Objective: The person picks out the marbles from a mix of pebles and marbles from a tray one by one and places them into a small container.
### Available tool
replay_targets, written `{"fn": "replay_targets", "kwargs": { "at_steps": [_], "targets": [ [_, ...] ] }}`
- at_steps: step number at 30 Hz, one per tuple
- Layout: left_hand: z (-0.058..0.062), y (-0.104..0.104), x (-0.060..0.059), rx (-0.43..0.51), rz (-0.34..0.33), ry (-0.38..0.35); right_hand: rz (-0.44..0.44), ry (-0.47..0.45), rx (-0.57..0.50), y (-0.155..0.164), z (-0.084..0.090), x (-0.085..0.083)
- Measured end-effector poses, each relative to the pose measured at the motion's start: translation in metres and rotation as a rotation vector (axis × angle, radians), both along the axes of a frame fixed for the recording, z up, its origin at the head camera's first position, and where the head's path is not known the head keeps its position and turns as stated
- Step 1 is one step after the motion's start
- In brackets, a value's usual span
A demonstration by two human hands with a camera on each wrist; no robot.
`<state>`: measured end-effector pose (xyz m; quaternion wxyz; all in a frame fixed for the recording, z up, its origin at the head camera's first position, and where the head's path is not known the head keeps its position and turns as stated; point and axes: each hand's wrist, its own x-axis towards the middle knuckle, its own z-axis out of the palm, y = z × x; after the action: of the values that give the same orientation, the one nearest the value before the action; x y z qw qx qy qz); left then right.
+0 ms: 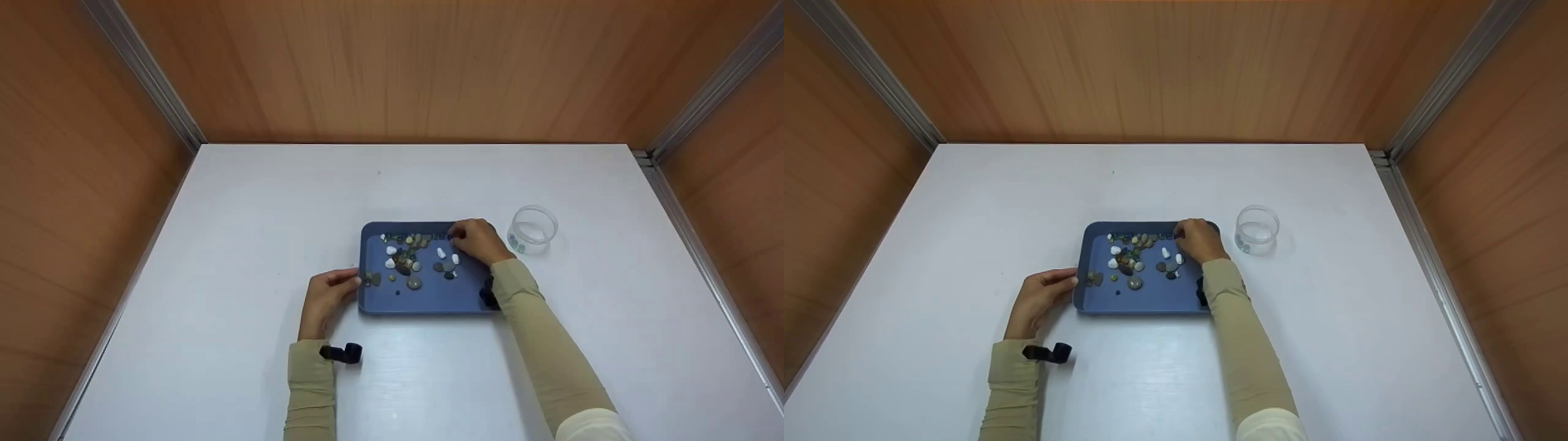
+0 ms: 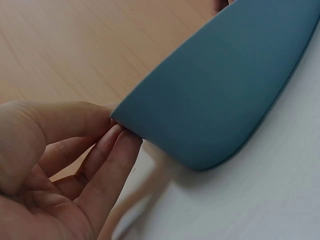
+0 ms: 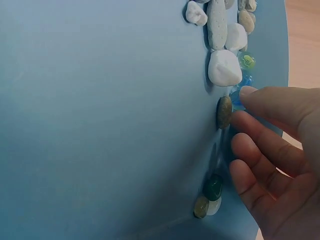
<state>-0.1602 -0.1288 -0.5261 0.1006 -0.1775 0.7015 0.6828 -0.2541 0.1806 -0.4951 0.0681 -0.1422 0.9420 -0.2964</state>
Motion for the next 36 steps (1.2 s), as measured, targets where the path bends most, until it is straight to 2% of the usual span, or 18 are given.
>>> {"fn": "replay_targets", "kwargs": {
  "at_steps": [4, 14, 25, 36],
  "targets": [
    [-0.0003, -0.0005, -0.0006, -0.003, -0.003, 0.013, -0.005, -0.004, -0.003, -0.0005, -0.0012, -0.0001],
    [0.0002, -0.0003, -0.0003, -0.017, -0.001, -0.008, -0.020, -0.018, 0.018, -0.0006, -0.0034, -0.0005],
    [-0.0001, 0.0008, -0.0011, -0.019, 0.001, 0.002, -0.006, 0.004, 0.008, 0.0014, -0.0062, 0.0008],
    [-0.0019, 0.0017, -0.0022, 0.031, 0.000, 0.010, 0.003, -0.036, -0.033, 0.0038, -0.0056, 0.0020]
  ]
}}
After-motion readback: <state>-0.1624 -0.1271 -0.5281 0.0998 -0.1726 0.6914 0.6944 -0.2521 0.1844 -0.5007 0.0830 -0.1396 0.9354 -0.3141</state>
